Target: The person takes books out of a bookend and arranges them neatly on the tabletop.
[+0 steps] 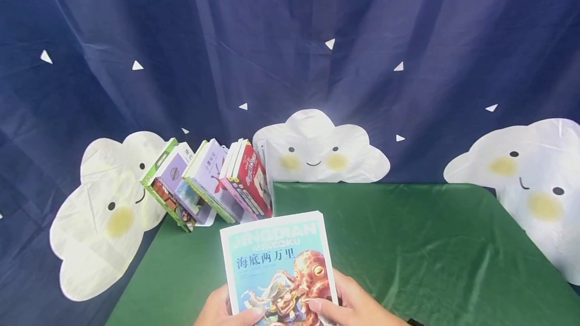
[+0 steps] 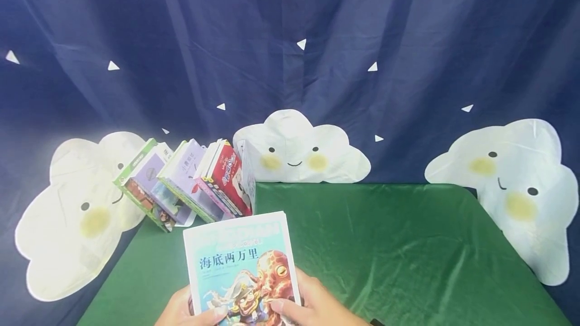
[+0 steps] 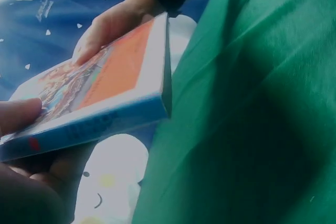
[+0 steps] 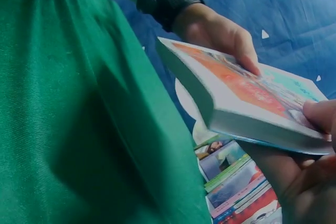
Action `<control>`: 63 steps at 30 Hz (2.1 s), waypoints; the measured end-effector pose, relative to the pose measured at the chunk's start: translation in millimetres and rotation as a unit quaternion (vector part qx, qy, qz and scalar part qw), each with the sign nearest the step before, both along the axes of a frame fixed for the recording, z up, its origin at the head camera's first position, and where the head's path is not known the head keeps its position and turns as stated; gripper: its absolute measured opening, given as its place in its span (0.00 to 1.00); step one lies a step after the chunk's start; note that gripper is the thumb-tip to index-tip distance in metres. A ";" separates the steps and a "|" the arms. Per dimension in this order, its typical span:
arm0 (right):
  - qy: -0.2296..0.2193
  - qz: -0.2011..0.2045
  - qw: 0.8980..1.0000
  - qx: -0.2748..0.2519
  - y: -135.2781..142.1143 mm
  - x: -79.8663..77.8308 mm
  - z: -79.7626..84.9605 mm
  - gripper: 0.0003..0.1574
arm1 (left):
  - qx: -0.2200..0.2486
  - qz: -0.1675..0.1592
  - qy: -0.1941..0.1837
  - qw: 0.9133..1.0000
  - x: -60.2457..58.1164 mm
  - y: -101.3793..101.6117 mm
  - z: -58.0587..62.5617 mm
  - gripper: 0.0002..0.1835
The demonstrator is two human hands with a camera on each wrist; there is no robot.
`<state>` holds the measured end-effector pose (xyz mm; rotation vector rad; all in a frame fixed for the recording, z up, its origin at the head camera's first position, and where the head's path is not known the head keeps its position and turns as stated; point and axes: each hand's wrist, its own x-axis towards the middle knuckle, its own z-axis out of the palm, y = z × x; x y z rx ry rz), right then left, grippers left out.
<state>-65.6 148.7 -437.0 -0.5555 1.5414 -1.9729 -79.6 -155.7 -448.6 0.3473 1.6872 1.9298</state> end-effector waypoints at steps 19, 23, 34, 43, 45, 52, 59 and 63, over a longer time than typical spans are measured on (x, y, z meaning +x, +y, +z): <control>0.072 -0.139 0.987 0.037 43.0 -35.1 5.5 0.30 | -0.041 0.051 0.174 0.983 -39.9 -16.3 1.3 0.22; 0.053 -0.174 0.982 0.059 56.1 -49.0 6.8 0.32 | -0.109 0.090 0.252 0.957 -51.0 -29.4 -3.7 0.18; 0.015 -0.247 0.957 0.155 76.9 -97.4 -8.5 0.36 | -0.336 0.241 0.317 0.853 -80.0 -81.6 -7.5 0.15; -0.005 -0.242 0.957 0.157 73.8 -134.7 -17.3 0.34 | -0.338 0.274 0.320 0.842 -88.2 -99.1 -6.5 0.22; -0.005 -0.243 0.957 0.158 70.7 -141.5 -18.6 0.33 | -0.345 0.279 0.316 0.838 -90.4 -103.1 -6.4 0.23; -0.006 -0.244 0.957 0.158 61.3 -161.2 -25.9 0.30 | -0.389 0.291 0.328 0.810 -102.5 -116.2 -8.9 0.26; 0.005 -0.243 0.954 0.173 52.2 -175.5 -31.4 0.27 | -0.419 0.298 0.295 0.805 -110.0 -129.3 -8.2 0.28; 0.007 -0.238 0.953 0.188 50.3 -181.4 -35.4 0.27 | -0.411 0.330 0.273 0.805 -113.6 -136.6 -8.4 0.28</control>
